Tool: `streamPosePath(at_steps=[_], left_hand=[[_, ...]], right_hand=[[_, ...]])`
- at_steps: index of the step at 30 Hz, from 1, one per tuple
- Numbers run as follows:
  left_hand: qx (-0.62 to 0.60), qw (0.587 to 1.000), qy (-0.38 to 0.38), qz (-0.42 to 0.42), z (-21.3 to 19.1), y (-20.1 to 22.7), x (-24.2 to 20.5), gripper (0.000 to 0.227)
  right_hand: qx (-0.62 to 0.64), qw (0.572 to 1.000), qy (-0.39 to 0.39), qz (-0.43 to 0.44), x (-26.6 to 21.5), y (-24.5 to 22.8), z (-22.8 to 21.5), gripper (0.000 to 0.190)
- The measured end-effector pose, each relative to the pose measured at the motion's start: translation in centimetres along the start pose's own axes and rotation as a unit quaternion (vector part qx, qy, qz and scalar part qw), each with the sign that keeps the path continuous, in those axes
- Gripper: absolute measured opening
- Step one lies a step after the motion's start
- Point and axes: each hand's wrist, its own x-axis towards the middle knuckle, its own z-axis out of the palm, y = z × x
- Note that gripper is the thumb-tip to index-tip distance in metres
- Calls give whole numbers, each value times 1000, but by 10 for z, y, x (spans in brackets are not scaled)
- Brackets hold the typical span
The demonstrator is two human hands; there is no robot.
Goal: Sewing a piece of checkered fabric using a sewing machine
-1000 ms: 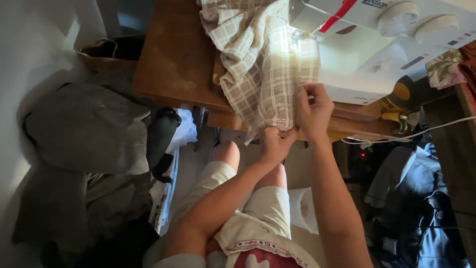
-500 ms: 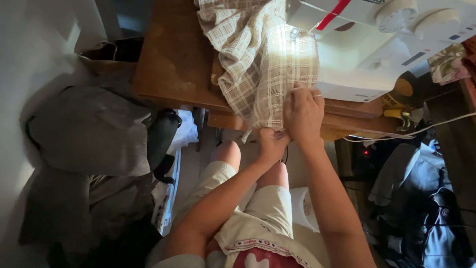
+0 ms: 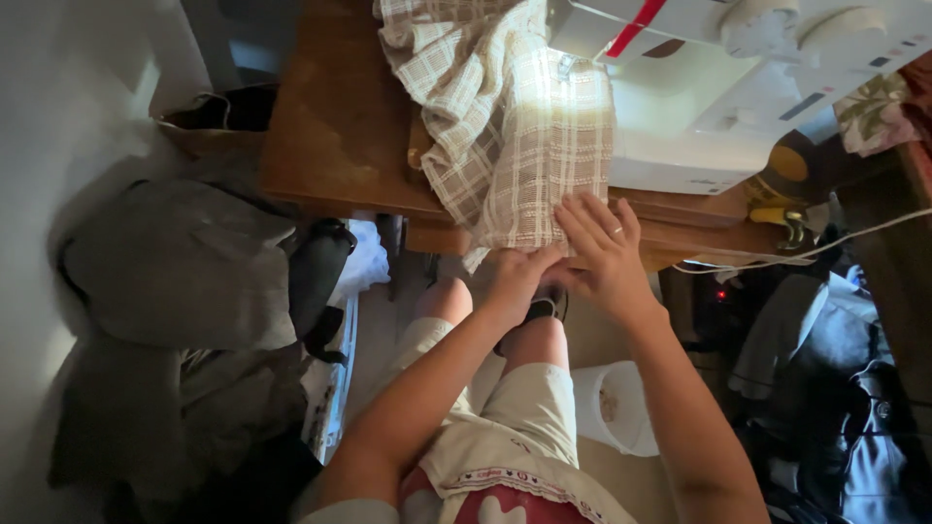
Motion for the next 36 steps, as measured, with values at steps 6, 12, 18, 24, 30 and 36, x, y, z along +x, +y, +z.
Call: streamPosePath(at_steps=[6,12,18,24,30,36], left_hand=[[37,989,-27,140,-17,1,-6,13],[332,596,114,722,-48,-25,6,19],[375,604,58,701,-30,28,48,10],[404,586,36,701,-35,18,60,10],[411,565,10,716,-42,19,60,13],[427,552,-18,716,-49,24,62,15]], right_hand=[[-4,993,114,-24,9,-6,11,39],[17,991,132,-11,16,-9,6,38],[18,989,144,8,20,-13,1,38],[36,988,150,10,21,-7,2,29],[34,990,137,0,18,-12,0,29],[62,993,97,-7,23,-10,-8,35]])
